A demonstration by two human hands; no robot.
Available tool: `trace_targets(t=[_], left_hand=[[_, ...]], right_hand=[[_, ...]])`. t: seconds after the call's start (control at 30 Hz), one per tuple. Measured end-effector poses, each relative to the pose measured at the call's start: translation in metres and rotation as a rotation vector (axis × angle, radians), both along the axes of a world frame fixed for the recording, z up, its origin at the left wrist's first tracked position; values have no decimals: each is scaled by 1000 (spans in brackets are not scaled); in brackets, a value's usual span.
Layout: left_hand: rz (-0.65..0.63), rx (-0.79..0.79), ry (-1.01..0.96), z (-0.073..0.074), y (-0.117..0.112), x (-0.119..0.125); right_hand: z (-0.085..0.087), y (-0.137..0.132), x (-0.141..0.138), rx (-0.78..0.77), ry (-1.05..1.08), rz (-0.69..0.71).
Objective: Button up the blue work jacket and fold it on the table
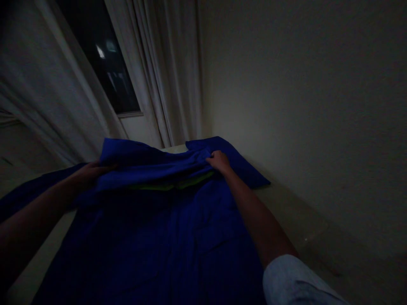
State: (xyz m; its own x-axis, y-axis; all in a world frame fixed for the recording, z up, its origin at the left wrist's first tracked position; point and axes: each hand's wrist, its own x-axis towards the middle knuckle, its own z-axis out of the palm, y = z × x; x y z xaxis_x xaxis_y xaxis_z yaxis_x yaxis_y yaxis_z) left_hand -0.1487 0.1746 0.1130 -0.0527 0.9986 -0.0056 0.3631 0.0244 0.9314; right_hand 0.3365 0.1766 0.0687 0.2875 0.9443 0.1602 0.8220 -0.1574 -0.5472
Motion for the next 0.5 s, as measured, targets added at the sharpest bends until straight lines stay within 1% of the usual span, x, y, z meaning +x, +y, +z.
trace_targets(t=[0.03,0.07,0.1,0.13,0.17,0.2,0.23,0.27,0.3,0.33,0.37,0.4,0.43,0.5], left_hand=[[66,-29,44,5,2,-5],[153,-20,132,10,3,-6],[228,44,273,13,3,-5],[301,133,426,15,0,-1],[339,203,561,14,-6,6],[326,238,655,11,-15,14],[262,236,710,5,-28,21],[163,217,735,-4,-46,27],[59,189,743,-17,-69,29],[-57,192,753,-32,-97,28],[-151,233,763,-49,-130,23],[-186,262,783,-69,-167,14],[-191,284,805,-90,-206,1],[-146,350,849,-134,-283,-29]], right_hand=[[4,4,-3,66,2,2],[7,6,-8,110,2,1],[7,8,-14,119,-8,6],[5,7,-20,93,-29,19],[2,3,-26,47,-61,43],[-2,-4,-30,5,-98,77],[-7,-15,-32,-14,-132,118],[-12,-30,-31,-3,-159,158],[-17,-49,-26,31,-178,191],[-22,-72,-19,74,-189,212],[-27,-99,-9,107,-193,221],[-31,-130,3,116,-192,206],[-36,-162,16,107,-189,179],[-45,-229,39,98,-193,86]])
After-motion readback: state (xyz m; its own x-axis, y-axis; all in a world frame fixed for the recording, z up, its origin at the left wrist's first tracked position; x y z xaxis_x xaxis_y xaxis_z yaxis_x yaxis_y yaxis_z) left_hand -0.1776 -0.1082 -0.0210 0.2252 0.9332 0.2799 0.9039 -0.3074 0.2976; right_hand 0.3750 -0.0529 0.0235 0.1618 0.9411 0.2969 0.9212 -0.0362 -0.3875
